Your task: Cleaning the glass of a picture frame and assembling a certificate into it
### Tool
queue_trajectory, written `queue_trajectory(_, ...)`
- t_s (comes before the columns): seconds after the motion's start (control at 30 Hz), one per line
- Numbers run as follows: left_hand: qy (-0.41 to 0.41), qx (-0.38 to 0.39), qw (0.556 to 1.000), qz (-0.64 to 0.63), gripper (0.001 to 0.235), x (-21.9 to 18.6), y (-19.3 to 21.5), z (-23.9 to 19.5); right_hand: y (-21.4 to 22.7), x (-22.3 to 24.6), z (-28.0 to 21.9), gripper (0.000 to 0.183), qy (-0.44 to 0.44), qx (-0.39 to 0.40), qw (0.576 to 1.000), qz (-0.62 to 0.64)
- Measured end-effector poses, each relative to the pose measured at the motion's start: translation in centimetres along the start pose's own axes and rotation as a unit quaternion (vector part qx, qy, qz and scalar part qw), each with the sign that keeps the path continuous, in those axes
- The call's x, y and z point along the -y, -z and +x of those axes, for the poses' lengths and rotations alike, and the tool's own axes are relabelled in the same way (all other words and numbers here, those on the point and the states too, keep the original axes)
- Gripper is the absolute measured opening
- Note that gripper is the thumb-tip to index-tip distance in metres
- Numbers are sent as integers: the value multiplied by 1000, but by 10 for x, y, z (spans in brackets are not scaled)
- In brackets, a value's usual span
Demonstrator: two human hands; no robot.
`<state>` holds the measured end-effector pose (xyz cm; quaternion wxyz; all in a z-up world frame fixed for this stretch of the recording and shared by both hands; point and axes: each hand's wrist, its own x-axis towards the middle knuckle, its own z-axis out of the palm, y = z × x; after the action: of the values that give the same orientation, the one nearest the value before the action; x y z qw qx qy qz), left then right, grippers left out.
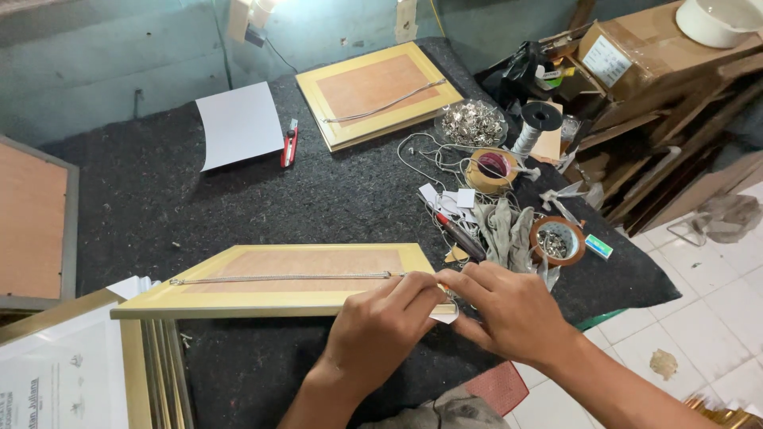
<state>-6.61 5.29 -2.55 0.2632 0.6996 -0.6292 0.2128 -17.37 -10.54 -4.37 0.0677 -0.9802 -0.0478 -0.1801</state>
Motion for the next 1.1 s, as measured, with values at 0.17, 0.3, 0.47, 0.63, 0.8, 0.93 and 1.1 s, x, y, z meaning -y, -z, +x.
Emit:
queue_trajectory(0.17, 2, 12, 1000, -21, 17, 2, 0, 0, -5, -5, -1, 33, 7, 5, 1000, -12)
queue_trajectory(0.3, 5, 25, 999, -29, 18, 3, -2, -2, -5, -7, -1, 35, 1, 20, 1000, -1)
queue_trajectory(0.47, -3, 28, 998, -63, 12, 14, 3, 4, 4, -2, 12, 41, -80, 18, 986, 144)
queue_trajectory(0.63, 14, 59, 988, -143, 15, 42, 14, 25, -5, -16, 24, 36, -320, 17, 864, 389)
queue_trajectory(0.8, 41, 36, 975, -216, 15, 63, 15, 54, -20, -25, 40, 26, -346, -88, 552, 753)
queue_trajectory(0.93, 60, 35, 965, -254, 19, 74, 6, 65, -26, -31, 44, 25, -336, -85, 536, 770)
queue_trajectory(1.1, 88, 20, 956, -278, 18, 78, 4, 76, -10, -24, 57, 34, -268, -191, 684, 651)
